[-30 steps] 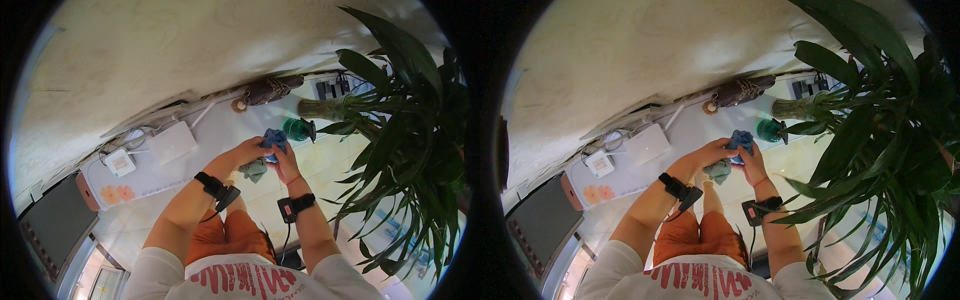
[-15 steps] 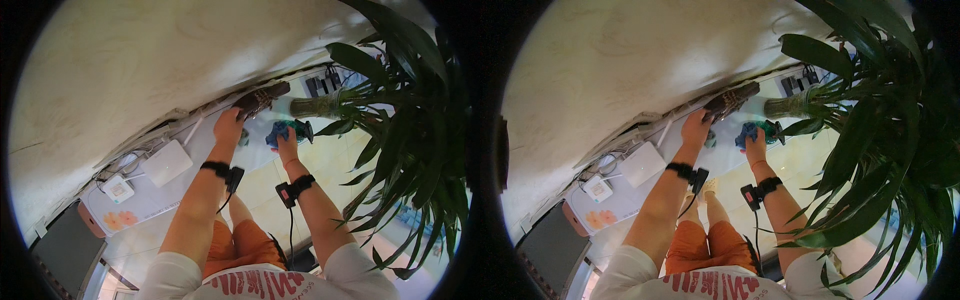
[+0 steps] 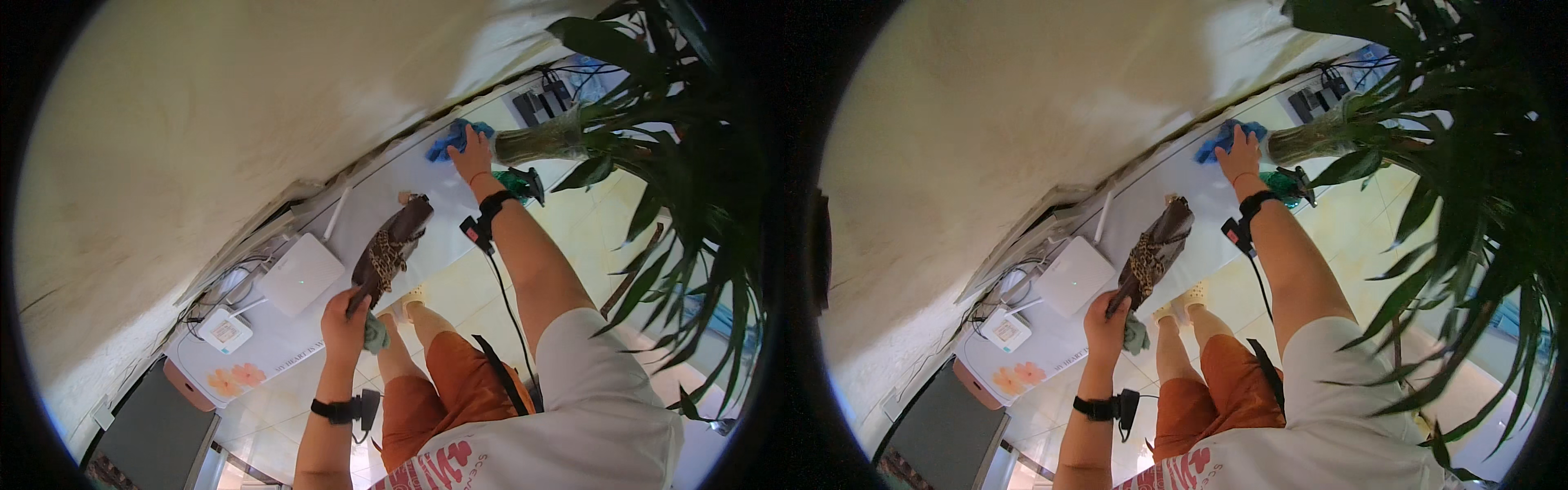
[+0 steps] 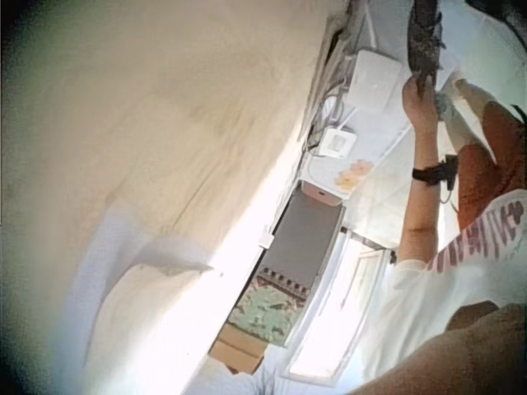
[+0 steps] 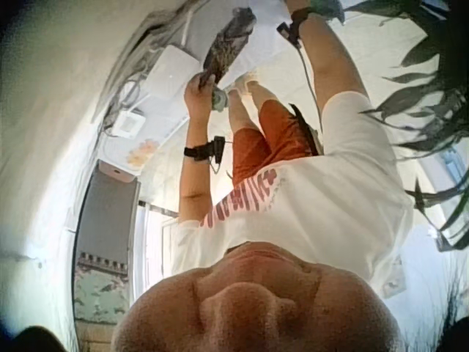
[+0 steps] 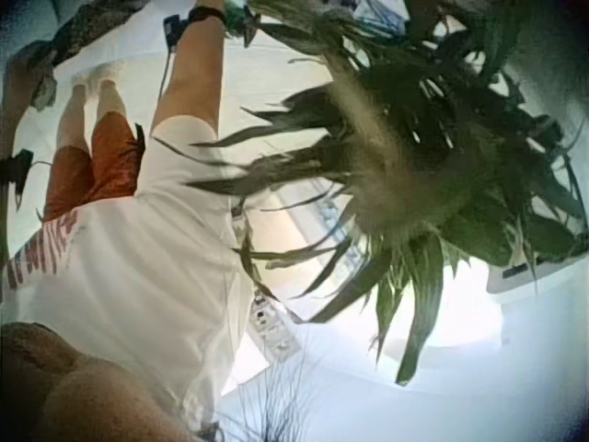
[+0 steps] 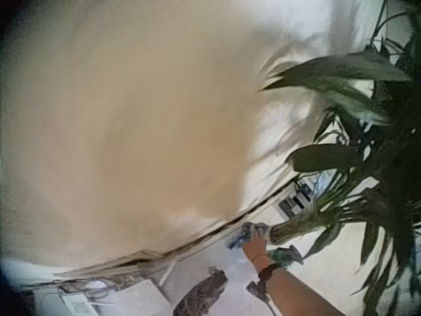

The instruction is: The person sprays a plant with a bottle and then uses a cloth to wipe a tabletop, a router, a wall outlet, a stool, a tapestry, and a refrigerator.

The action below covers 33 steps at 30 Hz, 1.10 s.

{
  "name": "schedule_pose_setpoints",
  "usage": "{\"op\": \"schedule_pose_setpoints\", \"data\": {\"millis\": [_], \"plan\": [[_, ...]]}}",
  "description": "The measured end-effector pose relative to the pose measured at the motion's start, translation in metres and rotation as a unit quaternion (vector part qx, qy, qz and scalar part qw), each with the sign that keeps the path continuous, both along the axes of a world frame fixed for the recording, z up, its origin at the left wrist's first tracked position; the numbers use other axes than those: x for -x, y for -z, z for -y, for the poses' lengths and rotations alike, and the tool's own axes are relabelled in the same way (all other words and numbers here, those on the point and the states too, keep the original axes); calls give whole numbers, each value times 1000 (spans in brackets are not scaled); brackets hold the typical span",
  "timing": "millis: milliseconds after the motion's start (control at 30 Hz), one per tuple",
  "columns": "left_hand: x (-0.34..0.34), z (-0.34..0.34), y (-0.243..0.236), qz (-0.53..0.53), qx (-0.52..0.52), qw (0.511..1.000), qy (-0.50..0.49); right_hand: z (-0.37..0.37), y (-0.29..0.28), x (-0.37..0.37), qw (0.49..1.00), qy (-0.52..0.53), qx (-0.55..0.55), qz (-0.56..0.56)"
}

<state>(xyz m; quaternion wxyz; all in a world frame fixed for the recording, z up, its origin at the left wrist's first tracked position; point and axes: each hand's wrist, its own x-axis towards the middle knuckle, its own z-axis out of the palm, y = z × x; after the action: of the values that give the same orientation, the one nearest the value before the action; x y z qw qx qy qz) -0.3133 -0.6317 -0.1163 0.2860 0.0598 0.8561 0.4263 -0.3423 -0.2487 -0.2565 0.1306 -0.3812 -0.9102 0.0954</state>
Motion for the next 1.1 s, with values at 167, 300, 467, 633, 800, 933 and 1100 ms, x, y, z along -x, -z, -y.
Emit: {"op": "schedule_pose_setpoints", "data": {"millis": [167, 300, 467, 633, 800, 933, 1100], "plan": [[-26, 46, 0, 33, -60, 994, -90, 40, 6, 25, 968, -168, 138, 121], [-46, 76, -10, 9, -89, 989, -122, 136, 21, -14, 899, -423, 88, 67], [-61, 117, -28, 74, -141, 963, -216, 146, -6, -66, 844, -508, 97, 145], [-57, 114, -34, 88, -169, 953, -236, 69, -10, -57, 984, -157, -44, 71], [-62, 116, -15, 81, -172, 957, -220, 108, 18, -80, 954, -115, 116, 251], [-62, 127, -26, 87, -165, 955, -232, 226, -32, -100, 807, -371, 268, 372], [-56, 144, -12, -34, -129, 985, -108, 181, -43, -40, 955, -201, 198, 89]]}}
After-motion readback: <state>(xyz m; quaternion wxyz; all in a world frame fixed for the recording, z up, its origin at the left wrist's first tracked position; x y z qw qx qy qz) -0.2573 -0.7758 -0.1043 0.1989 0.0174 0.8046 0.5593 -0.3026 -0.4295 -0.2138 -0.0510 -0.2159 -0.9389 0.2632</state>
